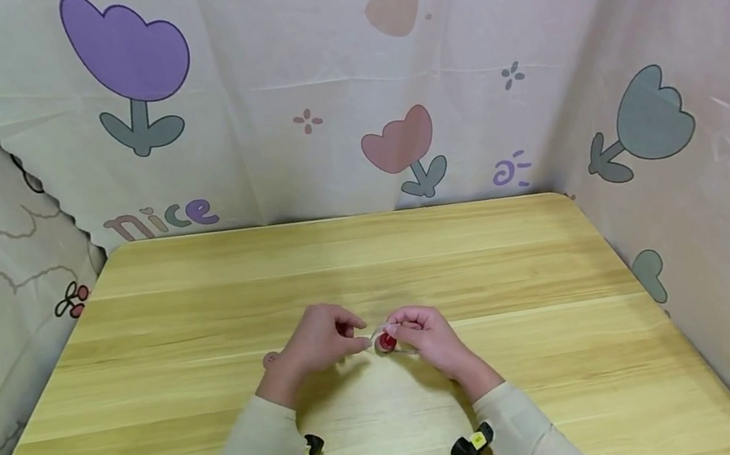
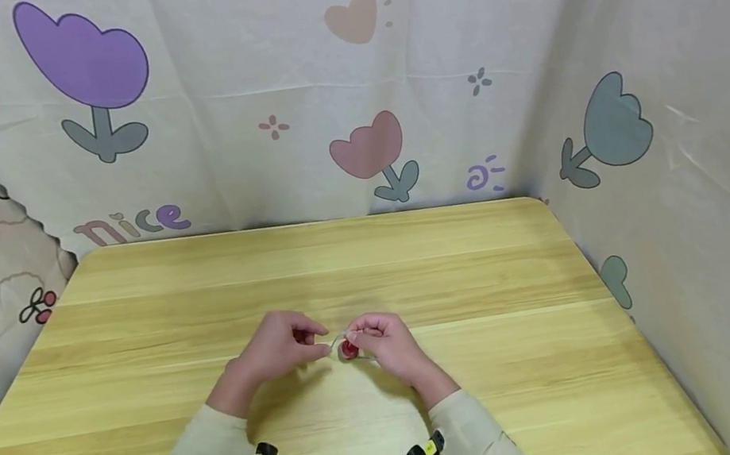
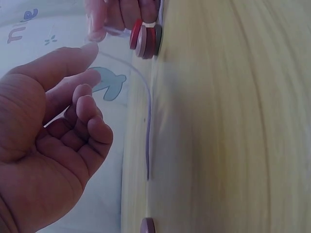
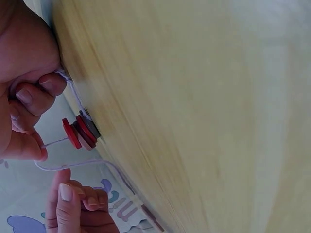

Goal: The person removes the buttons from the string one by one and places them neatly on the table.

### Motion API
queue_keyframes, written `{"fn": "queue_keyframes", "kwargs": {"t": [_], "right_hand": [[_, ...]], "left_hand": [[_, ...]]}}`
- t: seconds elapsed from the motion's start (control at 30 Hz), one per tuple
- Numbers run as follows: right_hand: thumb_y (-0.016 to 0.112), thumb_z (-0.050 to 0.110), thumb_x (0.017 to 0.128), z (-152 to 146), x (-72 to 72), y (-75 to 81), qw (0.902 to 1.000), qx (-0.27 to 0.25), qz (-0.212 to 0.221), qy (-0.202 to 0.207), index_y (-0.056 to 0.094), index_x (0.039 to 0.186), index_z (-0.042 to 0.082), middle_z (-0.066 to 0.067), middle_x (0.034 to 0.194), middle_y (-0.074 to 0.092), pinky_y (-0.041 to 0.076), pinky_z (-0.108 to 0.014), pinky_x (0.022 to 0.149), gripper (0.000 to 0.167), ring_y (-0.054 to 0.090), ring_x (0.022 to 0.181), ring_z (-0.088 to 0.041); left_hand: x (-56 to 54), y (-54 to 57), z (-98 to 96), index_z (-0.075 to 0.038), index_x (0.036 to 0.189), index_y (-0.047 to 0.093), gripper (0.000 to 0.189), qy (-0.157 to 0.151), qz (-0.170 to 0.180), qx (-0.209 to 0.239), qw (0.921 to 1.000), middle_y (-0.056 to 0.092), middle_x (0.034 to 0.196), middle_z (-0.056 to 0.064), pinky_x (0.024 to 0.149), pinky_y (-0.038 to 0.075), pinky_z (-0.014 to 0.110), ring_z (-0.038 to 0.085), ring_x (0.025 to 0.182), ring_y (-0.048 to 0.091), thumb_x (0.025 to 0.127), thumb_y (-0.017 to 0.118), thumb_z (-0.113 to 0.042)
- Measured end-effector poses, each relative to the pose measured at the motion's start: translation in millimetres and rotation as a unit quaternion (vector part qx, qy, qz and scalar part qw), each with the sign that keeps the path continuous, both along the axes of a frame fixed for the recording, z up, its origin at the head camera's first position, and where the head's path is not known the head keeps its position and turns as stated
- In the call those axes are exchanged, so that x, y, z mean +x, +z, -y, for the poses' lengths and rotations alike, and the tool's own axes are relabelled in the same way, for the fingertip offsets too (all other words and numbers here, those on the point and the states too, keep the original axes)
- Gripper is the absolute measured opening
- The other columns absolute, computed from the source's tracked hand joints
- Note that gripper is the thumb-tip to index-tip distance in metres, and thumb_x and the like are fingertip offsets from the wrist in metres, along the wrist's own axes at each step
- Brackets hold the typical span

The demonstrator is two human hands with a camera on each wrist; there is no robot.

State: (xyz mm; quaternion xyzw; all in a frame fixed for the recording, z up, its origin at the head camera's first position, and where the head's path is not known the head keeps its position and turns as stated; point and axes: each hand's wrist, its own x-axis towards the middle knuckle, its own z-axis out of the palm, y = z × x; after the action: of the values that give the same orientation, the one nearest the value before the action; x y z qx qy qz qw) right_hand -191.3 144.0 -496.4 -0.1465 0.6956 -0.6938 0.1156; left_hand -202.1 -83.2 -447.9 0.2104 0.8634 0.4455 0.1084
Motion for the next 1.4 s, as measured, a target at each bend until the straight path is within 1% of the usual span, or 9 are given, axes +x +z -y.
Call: {"fn": "queue_keyframes", "kwargs": {"t": [0.17, 0.5, 0.7, 0.77, 0.83, 0.93, 1.1, 1.2, 1.4], "right_hand": [[0.061, 0.007, 0.099, 1, -0.3, -0.2, 0.9999, -0.007, 0.004, 0.008, 0.066, 0.101, -0.011, -0.026, 0.095, 0.07, 0.052, -0.038, 0.086, 0.019, 0.069, 0.089, -0.033], [0.061, 0.007, 0.099, 2, 0.9, 1.9, 0.9999, -0.006, -0.001, 0.01, 0.066, 0.1, -0.011, -0.026, 0.094, 0.07, 0.051, -0.038, 0.088, 0.019, 0.069, 0.091, -0.034], [0.061, 0.004, 0.098, 1, -0.6, 1.7, 1.0, 0.007, 0.005, 0.002, 0.066, 0.101, -0.012, -0.027, 0.095, 0.069, 0.05, -0.038, 0.088, 0.017, 0.068, 0.09, -0.035], [0.06, 0.002, 0.098, 1, -0.8, 2.2, 0.9999, 0.012, 0.008, 0.002, 0.066, 0.101, -0.013, -0.029, 0.096, 0.068, 0.05, -0.037, 0.086, 0.016, 0.067, 0.089, -0.032], [0.06, 0.0, 0.098, 1, -0.2, 4.1, 0.9997, 0.02, 0.011, 0.004, 0.066, 0.101, -0.013, -0.032, 0.093, 0.066, 0.049, -0.035, 0.08, 0.015, 0.063, 0.081, -0.028], [0.059, -0.003, 0.098, 2, 3.9, 13.8, 0.9995, 0.028, 0.01, 0.014, 0.064, 0.1, -0.016, -0.035, 0.09, 0.063, 0.046, -0.033, 0.073, 0.015, 0.057, 0.075, -0.025], [0.058, -0.004, 0.097, 4, 11.8, 30.3, 0.9996, 0.016, 0.001, 0.025, 0.061, 0.099, -0.02, -0.035, 0.091, 0.064, 0.051, -0.034, 0.08, 0.016, 0.065, 0.083, -0.031], [0.058, -0.005, 0.097, 4, 12.2, 31.0, 0.9996, 0.007, 0.002, 0.029, 0.06, 0.099, -0.02, -0.035, 0.093, 0.065, 0.053, -0.037, 0.083, 0.016, 0.067, 0.087, -0.035], [0.061, 0.002, 0.098, 1, 3.7, 7.2, 0.9996, 0.007, 0.013, 0.025, 0.065, 0.098, -0.013, -0.031, 0.093, 0.067, 0.052, -0.034, 0.083, 0.016, 0.066, 0.085, -0.026]], "left_hand": [[-0.1, 1.2, -5.2, -0.005, 0.097, 0.078, 0.017, -0.011, -0.012, 0.0, 0.9999, 0.059, 0.069, -0.004, 0.059, 0.047, 0.028, 0.011, 0.059, 0.051, 0.083, 0.083, -0.014], [-0.4, 0.1, -11.3, -0.008, 0.087, 0.078, 0.003, -0.02, -0.036, 0.012, 0.9991, 0.059, 0.064, -0.007, 0.051, 0.04, 0.024, 0.007, 0.055, 0.047, 0.087, 0.079, -0.012], [-1.5, -1.1, -11.4, -0.008, 0.082, 0.076, 0.008, -0.023, -0.047, 0.012, 0.9986, 0.059, 0.065, -0.008, 0.051, 0.041, 0.024, 0.007, 0.055, 0.048, 0.09, 0.074, -0.008], [-1.6, -0.6, -10.8, -0.008, 0.082, 0.075, 0.009, -0.017, -0.052, 0.009, 0.9985, 0.058, 0.066, -0.007, 0.053, 0.042, 0.025, 0.008, 0.057, 0.049, 0.09, 0.073, -0.006], [-1.9, 0.4, -9.9, -0.008, 0.083, 0.075, 0.009, -0.008, -0.056, 0.008, 0.9983, 0.058, 0.067, -0.007, 0.055, 0.043, 0.025, 0.008, 0.058, 0.05, 0.09, 0.071, -0.005], [-2.5, 2.3, -8.5, -0.008, 0.083, 0.074, 0.009, 0.0, -0.063, 0.014, 0.9979, 0.057, 0.068, -0.006, 0.056, 0.044, 0.026, 0.009, 0.059, 0.05, 0.089, 0.069, -0.003], [-2.5, 6.1, -5.7, -0.006, 0.084, 0.074, 0.008, 0.011, -0.078, 0.029, 0.9965, 0.056, 0.068, -0.005, 0.057, 0.044, 0.026, 0.011, 0.062, 0.05, 0.089, 0.069, -0.002], [-2.4, 7.7, -2.6, -0.005, 0.082, 0.073, 0.009, 0.027, -0.081, 0.034, 0.9958, 0.055, 0.069, -0.004, 0.057, 0.044, 0.027, 0.013, 0.064, 0.05, 0.09, 0.069, -0.002], [-5.5, 9.9, 8.9, -0.005, 0.081, 0.072, 0.01, 0.059, -0.103, 0.03, 0.9924, 0.055, 0.07, -0.003, 0.059, 0.045, 0.03, 0.015, 0.066, 0.051, 0.09, 0.07, -0.003]]}}
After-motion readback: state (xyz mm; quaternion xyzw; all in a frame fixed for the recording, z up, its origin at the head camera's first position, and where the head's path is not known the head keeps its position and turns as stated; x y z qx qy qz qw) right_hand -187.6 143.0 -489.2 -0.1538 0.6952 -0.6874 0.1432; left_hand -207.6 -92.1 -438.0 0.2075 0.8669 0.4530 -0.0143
